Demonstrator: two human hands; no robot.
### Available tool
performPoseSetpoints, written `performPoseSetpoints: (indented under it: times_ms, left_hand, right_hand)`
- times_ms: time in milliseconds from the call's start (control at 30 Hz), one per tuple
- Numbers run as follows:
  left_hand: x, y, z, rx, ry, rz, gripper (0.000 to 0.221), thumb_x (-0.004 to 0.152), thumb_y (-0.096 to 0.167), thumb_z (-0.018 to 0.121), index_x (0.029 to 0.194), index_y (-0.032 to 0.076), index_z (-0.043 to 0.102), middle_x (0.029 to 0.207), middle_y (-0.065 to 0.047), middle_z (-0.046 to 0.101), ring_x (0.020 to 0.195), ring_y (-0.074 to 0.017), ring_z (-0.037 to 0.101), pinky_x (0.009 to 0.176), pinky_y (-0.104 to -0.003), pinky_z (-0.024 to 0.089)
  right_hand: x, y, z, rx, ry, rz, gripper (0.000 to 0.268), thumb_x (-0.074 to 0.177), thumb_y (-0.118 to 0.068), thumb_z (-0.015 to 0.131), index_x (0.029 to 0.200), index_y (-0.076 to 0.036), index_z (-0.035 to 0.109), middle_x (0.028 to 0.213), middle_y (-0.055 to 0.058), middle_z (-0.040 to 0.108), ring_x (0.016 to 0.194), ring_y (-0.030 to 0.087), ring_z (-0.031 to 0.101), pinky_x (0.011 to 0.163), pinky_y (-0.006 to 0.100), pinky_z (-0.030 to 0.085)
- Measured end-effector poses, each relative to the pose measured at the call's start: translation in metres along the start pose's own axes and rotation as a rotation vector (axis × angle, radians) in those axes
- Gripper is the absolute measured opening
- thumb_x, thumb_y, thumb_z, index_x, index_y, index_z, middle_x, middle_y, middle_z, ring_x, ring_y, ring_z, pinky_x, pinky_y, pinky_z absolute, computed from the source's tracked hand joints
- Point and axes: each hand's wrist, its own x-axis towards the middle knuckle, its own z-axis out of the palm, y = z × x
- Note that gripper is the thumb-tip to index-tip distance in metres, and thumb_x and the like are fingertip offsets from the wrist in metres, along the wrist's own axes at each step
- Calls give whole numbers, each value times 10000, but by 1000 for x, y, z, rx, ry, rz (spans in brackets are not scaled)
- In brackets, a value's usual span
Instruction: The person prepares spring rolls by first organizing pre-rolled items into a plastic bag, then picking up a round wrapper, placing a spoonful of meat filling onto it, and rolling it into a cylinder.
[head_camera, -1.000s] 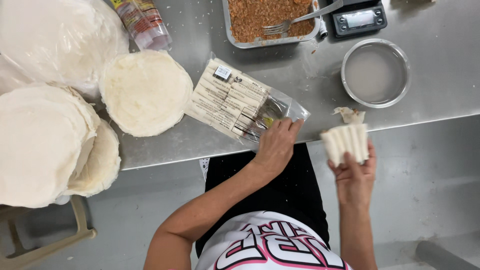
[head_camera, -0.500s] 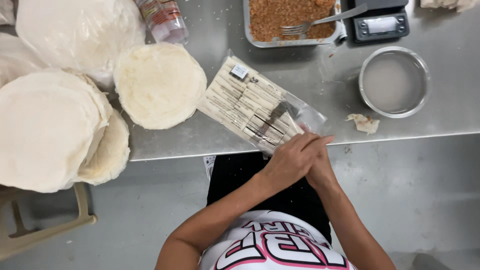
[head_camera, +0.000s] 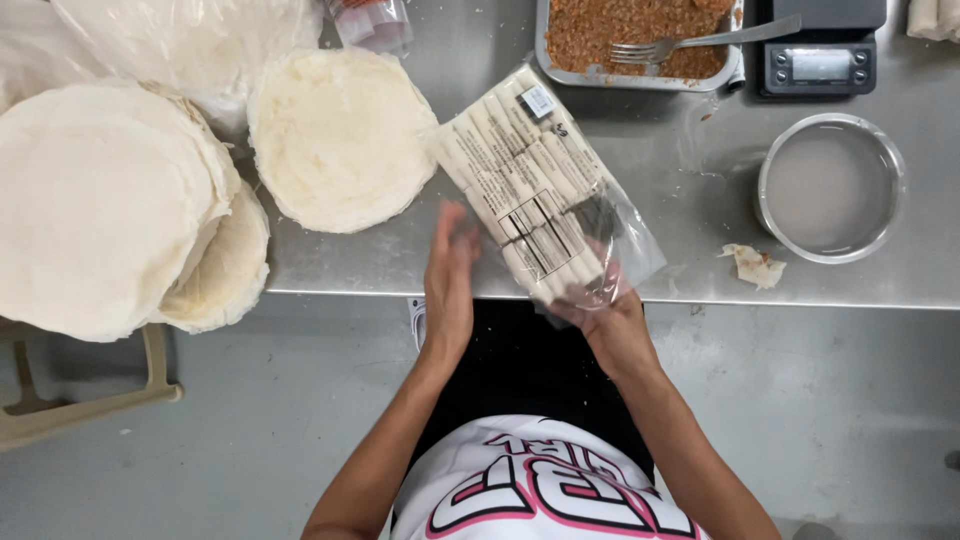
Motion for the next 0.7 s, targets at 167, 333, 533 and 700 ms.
performPoseSetpoints:
  times_ms: [167,333,533,700]
  left_hand:
    - [-39,-70,11,517,-287,-264,392,803,605,713,902,233,784,810,19,772,803,-204,766,684,-315,586]
    - [-41,-72,31,560,-410,-222,587,908,591,561,870,30,730,845,-178,758,889,-439,734,736,-527,572]
    - [-46,-116,38,549,-445,-137,573,1060,366,294,795,134,747,669,-127,714,735,-369,725,711,-468,582]
    - [-48,-127,32,402,-539,-154,499,1079,299,303,883,127,728,711,-82,736,706,-303,725,713,-444,582]
  right_hand:
    - [0,-20,9,-183,-102,18,690,890,21,672,1535,-102,459,864,39,628,764,193,733,770,421,692]
    - [18,-30,-22,-800,-272,11,804,841,-134,797,1558,-197,439,669,179,674,405,210,621,340,292,562]
    - [1,-37,5,-1471,-181,97,899,720,-526,841,1507,-271,491,948,208,772,1025,408,725,1031,537,534]
    - [7,-13,2,-1482,-107,-405,714,755,-597,859,1081,-13,608,764,176,721,853,435,720,852,572,573]
